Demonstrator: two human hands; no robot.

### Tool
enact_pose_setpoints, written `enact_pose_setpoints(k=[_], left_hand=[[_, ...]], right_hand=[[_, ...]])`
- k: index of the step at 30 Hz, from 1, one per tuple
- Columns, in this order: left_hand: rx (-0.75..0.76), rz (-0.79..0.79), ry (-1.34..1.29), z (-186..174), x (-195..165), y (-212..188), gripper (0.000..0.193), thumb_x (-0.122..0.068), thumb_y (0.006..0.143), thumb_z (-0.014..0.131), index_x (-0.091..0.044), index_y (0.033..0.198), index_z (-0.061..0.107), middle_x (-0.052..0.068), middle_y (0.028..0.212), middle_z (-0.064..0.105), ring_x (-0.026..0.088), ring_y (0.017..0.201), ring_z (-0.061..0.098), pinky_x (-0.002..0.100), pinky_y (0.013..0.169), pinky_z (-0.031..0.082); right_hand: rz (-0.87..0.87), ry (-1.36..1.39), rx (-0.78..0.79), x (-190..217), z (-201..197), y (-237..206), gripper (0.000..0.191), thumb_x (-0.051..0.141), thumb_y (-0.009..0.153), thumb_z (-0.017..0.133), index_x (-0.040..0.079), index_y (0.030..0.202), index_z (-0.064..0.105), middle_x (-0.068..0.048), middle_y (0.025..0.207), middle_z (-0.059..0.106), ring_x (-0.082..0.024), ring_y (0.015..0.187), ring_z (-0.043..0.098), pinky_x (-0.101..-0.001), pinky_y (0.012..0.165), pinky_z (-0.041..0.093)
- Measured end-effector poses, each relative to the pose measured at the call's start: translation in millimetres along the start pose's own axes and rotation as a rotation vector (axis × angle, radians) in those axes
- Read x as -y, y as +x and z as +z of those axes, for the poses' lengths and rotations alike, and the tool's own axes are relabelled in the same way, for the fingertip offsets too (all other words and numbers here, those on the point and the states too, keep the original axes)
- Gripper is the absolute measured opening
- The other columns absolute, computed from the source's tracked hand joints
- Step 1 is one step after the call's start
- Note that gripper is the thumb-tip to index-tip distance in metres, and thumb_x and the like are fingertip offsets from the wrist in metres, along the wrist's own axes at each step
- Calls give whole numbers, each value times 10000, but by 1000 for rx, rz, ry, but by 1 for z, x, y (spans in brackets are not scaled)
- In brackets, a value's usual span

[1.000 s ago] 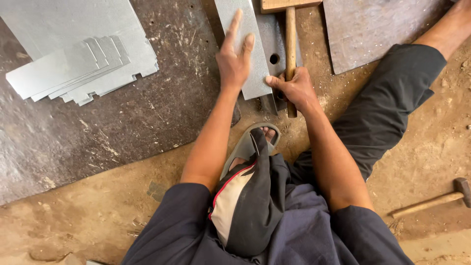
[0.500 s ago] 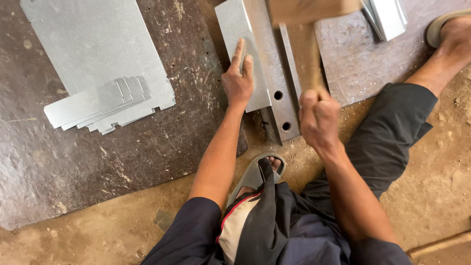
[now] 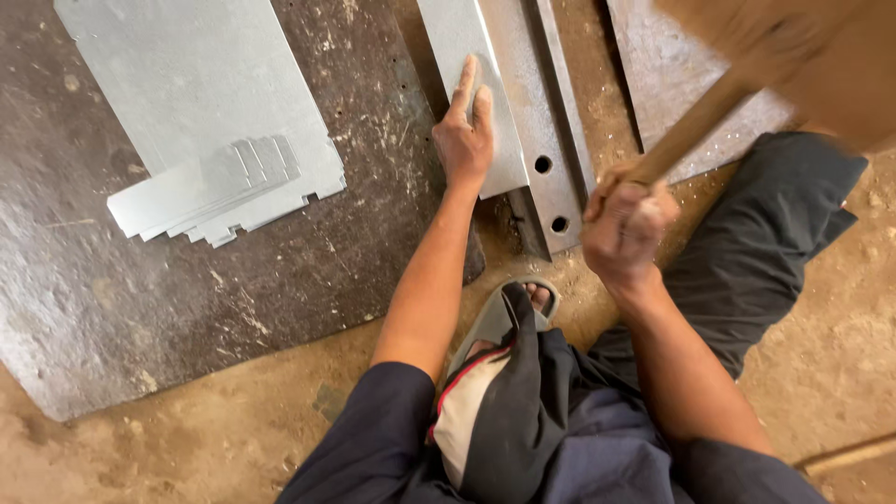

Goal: The person sits on the floor and repeatedly bends small metal strips using a wooden mallet and a metal bending jig. They pick up each strip, position it in the jig, strike it with the mallet to form a bend, then set the finished piece aside.

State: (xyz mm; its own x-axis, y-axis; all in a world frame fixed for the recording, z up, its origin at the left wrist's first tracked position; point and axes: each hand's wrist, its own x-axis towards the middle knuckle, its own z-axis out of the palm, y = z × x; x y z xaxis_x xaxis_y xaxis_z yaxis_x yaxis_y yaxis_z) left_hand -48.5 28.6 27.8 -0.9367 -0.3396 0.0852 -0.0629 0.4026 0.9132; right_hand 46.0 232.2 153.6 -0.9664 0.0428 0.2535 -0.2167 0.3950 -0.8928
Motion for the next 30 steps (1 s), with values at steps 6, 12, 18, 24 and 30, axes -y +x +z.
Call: enact_pose_setpoints(k=[6, 12, 18, 24, 30], left_hand=[[-34, -5, 67, 1, 3, -1, 544, -522, 1049, 486, -243, 1512, 542, 65, 1463, 638, 261, 871, 704, 400, 781, 581], [-82, 107, 47, 6, 7, 0, 479, -498, 1106, 487, -278, 1530, 506, 72, 1517, 605, 250, 1312, 646, 395, 1075, 555], [-79, 39, 19, 6, 13, -4, 553, -574, 1059, 454, -270, 1515, 522, 47, 1481, 634, 258, 1318, 658, 358, 1083, 609], [-62, 31, 11, 9, 22, -3, 546, -581, 1086, 467, -264, 1524, 538, 66, 1468, 665, 273, 1324, 689, 403, 1117, 603], [-91, 110, 15, 7, 23, -12, 484, -505, 1106, 493, -259, 1521, 529, 95, 1491, 632, 323, 1414, 586, 409, 1141, 564]], right_hand=[[244, -7, 89, -3, -7, -16, 425, 124, 1117, 435, 28, 711, 512, -60, 610, 513, -158, 501, 503, -332, 461, 387], [-115, -335, 263, -2, -24, -41, 443, 144, 1164, 434, 9, 753, 532, -114, 674, 505, -231, 592, 532, -362, 548, 437], [231, 60, 100, -3, -29, -65, 343, 142, 1117, 452, 22, 803, 520, -57, 708, 506, -146, 563, 487, -315, 537, 387], [427, 141, 63, -7, -39, -87, 381, 102, 1101, 449, 28, 732, 509, -14, 663, 520, -116, 539, 488, -268, 477, 369], [295, -182, 285, -7, -41, -104, 450, 154, 1143, 492, 18, 714, 505, -63, 675, 495, -139, 536, 453, -301, 528, 357]])
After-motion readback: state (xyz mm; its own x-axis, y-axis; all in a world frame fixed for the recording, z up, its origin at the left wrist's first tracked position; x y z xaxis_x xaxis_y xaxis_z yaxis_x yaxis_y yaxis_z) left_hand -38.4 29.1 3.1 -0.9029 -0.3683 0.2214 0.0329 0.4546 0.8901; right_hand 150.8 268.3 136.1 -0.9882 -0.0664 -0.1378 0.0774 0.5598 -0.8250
